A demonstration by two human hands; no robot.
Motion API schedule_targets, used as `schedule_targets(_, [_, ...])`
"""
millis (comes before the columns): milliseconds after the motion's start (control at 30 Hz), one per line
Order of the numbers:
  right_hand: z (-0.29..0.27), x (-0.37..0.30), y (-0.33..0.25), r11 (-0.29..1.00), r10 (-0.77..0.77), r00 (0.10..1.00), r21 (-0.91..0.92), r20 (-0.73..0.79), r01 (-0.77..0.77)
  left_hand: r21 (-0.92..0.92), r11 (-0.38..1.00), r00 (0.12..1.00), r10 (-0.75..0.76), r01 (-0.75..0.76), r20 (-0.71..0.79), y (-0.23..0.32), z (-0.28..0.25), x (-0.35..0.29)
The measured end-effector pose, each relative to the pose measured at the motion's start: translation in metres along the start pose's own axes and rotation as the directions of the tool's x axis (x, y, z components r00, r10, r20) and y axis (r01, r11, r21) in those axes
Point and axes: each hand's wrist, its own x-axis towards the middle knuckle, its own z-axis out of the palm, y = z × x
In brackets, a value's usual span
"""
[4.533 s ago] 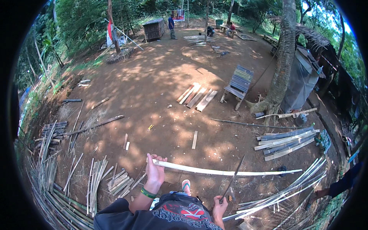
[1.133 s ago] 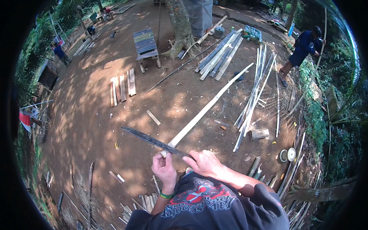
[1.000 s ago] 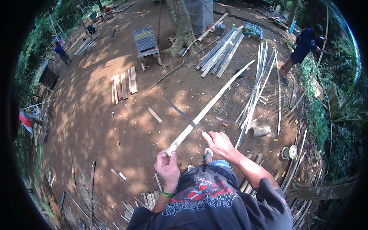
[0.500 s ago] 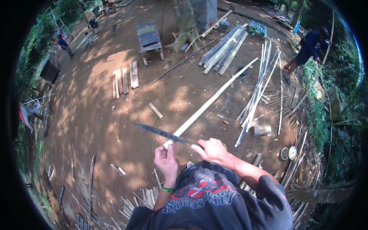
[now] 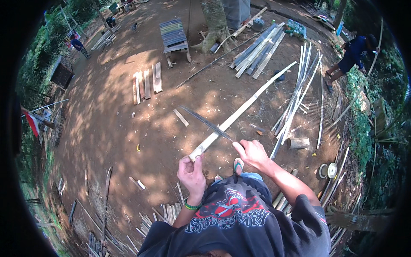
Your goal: The person uses a machete to shave and smooth a long, thin strip of bamboo. They hold the bamboo strip with their left hand and repeatedly strike the surface with the machete in their right hand to remove the outer layer and refine the shape.
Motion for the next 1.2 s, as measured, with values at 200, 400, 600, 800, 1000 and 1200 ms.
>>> schedule_targets(200, [-0.002, -0.019, -0.031, 0.999, -0.05, 0.994, 0.018, 0.102, 0.049, 0.068, 0.998, 1.0, -0.003, 0.004, -0.017, -0.01, 0.002, 0.003])
schedule_targets(400, [0.007, 0.011, 0.1, 0.951, 0.308, 0.943, 0.079, -0.126, -0.3, 0.035, 0.999, 0.999, 0.04, -0.04, 0.004, 0.007, 0.013, -0.008])
schedule_targets(600, [0.0, 0.002, 0.049, 0.993, -0.105, 0.991, 0.061, 0.083, 0.1, 0.152, 0.987, 0.982, 0.084, -0.059, -0.169, 0.007, 0.032, 0.016])
schedule_targets(800, [-0.028, 0.075, 0.19, 0.969, 0.218, 0.973, 0.139, -0.077, -0.206, 0.211, 0.971, 0.947, 0.169, -0.112, -0.273, 0.025, 0.062, 0.01])
schedule_targets(1000, [-0.049, 0.13, 0.336, 0.655, 0.528, 0.849, 0.653, -0.035, -0.381, 0.261, 0.96, 0.853, 0.221, -0.104, -0.473, 0.029, 0.083, 0.01])
schedule_targets(1200, [-0.048, 0.184, 0.333, 0.256, 0.513, 0.841, 0.906, 0.169, -0.338, 0.288, 0.949, 0.72, 0.29, -0.13, -0.631, 0.029, 0.115, 0.002])
